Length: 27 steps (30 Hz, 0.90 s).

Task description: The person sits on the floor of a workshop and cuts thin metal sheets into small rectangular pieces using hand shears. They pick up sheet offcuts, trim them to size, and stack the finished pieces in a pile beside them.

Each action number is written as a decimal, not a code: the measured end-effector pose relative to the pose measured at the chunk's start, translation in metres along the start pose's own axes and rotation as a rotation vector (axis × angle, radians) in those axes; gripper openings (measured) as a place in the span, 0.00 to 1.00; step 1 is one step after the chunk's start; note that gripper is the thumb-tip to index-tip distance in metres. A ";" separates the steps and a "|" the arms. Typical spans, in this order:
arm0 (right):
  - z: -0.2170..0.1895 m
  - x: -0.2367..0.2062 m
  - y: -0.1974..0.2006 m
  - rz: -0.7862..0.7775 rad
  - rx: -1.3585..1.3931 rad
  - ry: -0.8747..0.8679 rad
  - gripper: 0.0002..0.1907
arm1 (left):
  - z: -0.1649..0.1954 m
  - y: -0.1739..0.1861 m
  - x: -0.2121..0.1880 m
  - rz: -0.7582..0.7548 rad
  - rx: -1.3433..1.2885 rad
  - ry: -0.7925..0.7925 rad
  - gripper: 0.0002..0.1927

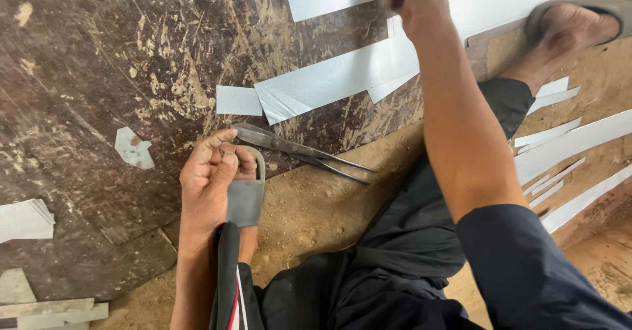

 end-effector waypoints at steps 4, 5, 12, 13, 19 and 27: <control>0.010 -0.036 0.034 0.061 -0.585 0.247 0.13 | 0.006 -0.006 0.002 0.001 -0.037 -0.015 0.18; 0.018 -0.058 0.038 0.023 -0.526 0.308 0.12 | 0.007 -0.008 0.003 0.005 -0.028 -0.021 0.18; 0.101 -0.207 0.070 -0.036 -0.697 0.286 0.09 | 0.023 -0.025 0.037 0.062 0.911 -0.365 0.24; 0.106 -0.215 0.066 -0.043 -0.686 0.288 0.10 | 0.029 -0.039 0.044 0.044 1.066 -0.518 0.26; 0.098 -0.207 0.054 -0.009 -0.863 0.360 0.18 | 0.006 -0.115 0.064 -0.101 1.551 -0.944 0.37; 0.068 -0.207 0.049 -0.083 -0.799 0.228 0.26 | 0.032 -0.135 0.083 -0.119 1.461 -0.783 0.15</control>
Point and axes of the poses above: each hand's wrist, its own x-axis towards the middle knuckle, its own y-axis out of the back of the hand, z = x × y, the point moved 10 cm from there along x, towards the middle knuckle, and after that the axes turned 13 degrees about z, right-handed, at the moved point
